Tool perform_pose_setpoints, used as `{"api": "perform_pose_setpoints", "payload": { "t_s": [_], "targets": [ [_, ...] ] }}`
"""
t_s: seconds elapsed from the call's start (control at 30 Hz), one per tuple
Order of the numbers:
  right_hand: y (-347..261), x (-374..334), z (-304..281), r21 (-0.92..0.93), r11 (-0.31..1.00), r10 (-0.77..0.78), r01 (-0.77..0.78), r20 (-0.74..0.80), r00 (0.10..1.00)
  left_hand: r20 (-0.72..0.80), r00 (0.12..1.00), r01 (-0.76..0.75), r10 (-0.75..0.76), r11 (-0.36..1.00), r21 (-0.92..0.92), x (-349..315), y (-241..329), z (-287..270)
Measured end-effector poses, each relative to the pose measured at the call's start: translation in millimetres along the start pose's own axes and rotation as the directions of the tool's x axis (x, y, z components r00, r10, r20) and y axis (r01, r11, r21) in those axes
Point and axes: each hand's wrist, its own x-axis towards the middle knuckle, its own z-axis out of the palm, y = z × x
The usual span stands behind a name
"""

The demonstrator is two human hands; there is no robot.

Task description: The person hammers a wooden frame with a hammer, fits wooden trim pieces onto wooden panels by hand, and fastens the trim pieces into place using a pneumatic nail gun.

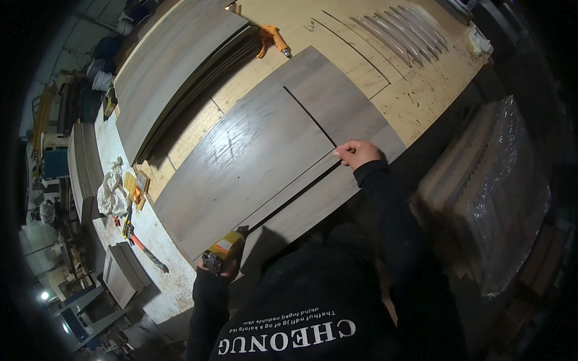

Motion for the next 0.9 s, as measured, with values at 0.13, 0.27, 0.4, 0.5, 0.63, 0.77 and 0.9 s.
{"api": "perform_pose_setpoints", "payload": {
  "t_s": [0.13,0.27,0.4,0.5,0.63,0.77,0.9],
  "targets": [
    [-10,-5,-1,-0.027,1.000,-0.010,0.010,0.009,1.000,0.025,1.000,-0.003,0.000,0.992,0.123,18,22,19],
    [-21,-8,-2,-0.013,1.000,-0.001,0.001,0.033,0.999,0.044,0.999,-0.028,0.023,0.992,0.123,24,11,23],
    [3,-1,-1,0.067,0.998,-0.024,0.019,0.080,0.997,0.049,0.996,-0.078,0.069,0.972,0.221,25,21,25],
    [8,1,2,0.017,0.994,-0.108,0.107,0.069,0.992,0.045,0.999,-0.007,-0.010,0.935,0.354,27,37,35],
    [4,-2,-6,-0.069,0.998,0.002,0.006,0.107,0.994,0.108,0.992,-0.081,0.066,0.985,0.150,44,84,62],
    [-2,-4,-7,-0.075,0.996,-0.048,0.055,0.086,0.995,0.127,0.991,-0.060,0.046,0.992,0.110,61,106,86],
    [0,-5,-7,-0.067,0.995,-0.075,0.080,0.082,0.994,0.163,0.987,-0.019,-0.005,0.990,0.143,76,136,107]
  ]
}}
